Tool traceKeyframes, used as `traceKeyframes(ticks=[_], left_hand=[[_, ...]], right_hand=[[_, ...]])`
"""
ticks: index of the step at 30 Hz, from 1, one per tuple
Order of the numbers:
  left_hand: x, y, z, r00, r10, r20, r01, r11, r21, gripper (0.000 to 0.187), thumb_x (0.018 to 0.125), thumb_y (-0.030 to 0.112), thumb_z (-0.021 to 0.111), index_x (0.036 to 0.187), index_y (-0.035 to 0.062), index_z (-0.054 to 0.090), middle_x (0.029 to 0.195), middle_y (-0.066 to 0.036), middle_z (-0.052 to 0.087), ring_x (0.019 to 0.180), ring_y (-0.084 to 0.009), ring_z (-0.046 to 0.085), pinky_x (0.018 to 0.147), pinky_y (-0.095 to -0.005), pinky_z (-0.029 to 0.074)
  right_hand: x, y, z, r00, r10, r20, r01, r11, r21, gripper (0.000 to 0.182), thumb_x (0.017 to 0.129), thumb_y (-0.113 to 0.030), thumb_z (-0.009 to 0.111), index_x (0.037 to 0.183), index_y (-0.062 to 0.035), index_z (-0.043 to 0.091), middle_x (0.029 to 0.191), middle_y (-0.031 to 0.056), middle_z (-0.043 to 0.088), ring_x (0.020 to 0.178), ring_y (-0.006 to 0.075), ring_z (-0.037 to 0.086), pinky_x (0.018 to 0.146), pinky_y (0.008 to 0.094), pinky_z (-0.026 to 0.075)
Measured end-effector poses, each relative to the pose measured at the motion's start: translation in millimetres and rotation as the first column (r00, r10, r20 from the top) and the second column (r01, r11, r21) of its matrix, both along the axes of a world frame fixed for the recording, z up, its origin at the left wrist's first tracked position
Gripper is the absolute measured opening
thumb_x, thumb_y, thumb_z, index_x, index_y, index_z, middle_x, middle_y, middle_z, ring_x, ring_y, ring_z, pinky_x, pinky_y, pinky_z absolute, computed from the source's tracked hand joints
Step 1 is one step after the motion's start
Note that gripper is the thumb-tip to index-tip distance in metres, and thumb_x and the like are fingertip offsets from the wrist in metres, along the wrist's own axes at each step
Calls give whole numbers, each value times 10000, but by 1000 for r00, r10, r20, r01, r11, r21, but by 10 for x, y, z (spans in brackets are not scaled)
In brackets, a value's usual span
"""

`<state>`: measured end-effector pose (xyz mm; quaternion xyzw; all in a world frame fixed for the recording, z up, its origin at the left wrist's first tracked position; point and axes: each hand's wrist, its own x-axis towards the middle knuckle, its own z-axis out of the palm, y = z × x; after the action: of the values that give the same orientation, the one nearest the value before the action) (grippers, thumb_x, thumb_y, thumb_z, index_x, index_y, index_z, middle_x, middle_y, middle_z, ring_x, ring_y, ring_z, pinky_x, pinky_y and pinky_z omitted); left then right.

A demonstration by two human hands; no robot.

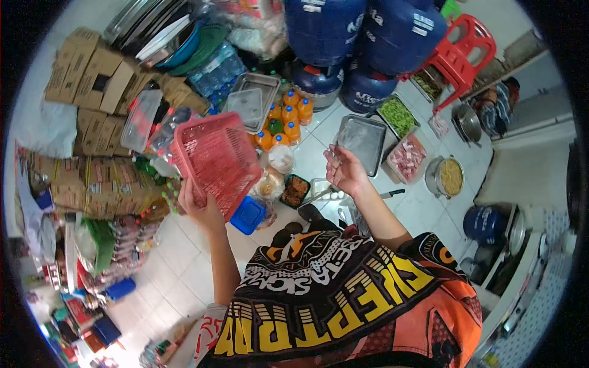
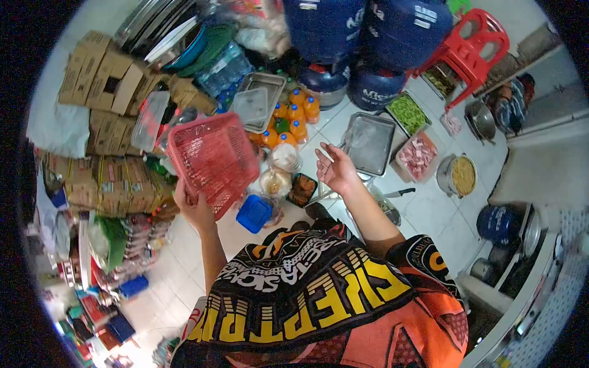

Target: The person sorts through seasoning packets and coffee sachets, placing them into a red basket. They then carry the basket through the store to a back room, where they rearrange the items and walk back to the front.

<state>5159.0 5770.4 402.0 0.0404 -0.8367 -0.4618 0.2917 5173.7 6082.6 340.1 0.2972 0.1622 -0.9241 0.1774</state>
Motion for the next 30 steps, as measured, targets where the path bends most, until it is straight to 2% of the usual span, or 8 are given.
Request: traceKeyframes(ticks=[1,2,4,7,13,19,24,30], left_hand=[[-57,-2,2,998,-70,-2,69,986,152,536,574,-103,461,1096,19,462,1049,-95,454,1016,-223,427,889,-311,315],[-88,10,30,995,-102,-9,103,982,156,536,574,-103,461,1096,19,462,1049,-95,454,1016,-223,427,889,-311,315],[-141,121,164,980,-199,14,159,821,548,517,595,-120,453,1101,-14,443,1043,-93,467,931,-185,473,831,-274,366],[-197,59,85,934,-334,131,190,770,609,521,623,-104,433,1138,-39,388,1074,-98,462,955,-188,476,799,-269,390],[-213,98,7,825,-529,198,190,590,785,510,616,-86,448,1122,-27,415,999,-96,502,836,-171,517,724,-250,428],[-183,170,33,720,-686,107,340,483,807,521,608,-64,428,1127,-35,393,986,-100,515,824,-177,530,730,-259,428],[-183,276,38,662,-748,44,405,406,819,511,622,-61,430,1130,-26,381,1009,-108,508,846,-200,528,740,-276,431],[-192,424,-17,603,-798,2,425,322,846,495,642,-80,413,1132,-15,375,1014,-107,508,848,-191,529,747,-284,433]], right_hand=[[76,10,16,999,-47,13,47,999,12,239,778,-291,480,973,-158,516,938,1,540,664,131,508,583,266,416],[147,18,14,996,-91,2,91,996,-2,246,775,-287,484,984,-160,506,937,4,540,656,133,511,577,264,420],[282,0,12,987,-162,-14,162,986,28,249,772,-290,487,985,-163,504,930,-1,539,661,133,510,575,263,420],[443,-12,70,972,-236,13,228,952,204,247,770,-322,484,969,-178,513,904,-28,519,706,124,486,569,256,416],[727,-61,169,935,-351,-49,352,901,254,231,777,-319,482,948,-173,534,810,-35,482,635,104,423,515,210,378],[1056,-119,207,917,-400,-12,374,847,378,275,796,-311,453,1016,-156,512,785,-26,499,572,92,421,503,213,384],[1100,-166,361,885,-454,-101,460,827,324,307,821,-290,404,996,-63,515,881,46,578,752,144,559,650,288,469],[1174,-12,331,843,-517,-150,537,784,312,296,825,-273,397,973,-51,526,925,61,578,820,165,558,722,292,457]])
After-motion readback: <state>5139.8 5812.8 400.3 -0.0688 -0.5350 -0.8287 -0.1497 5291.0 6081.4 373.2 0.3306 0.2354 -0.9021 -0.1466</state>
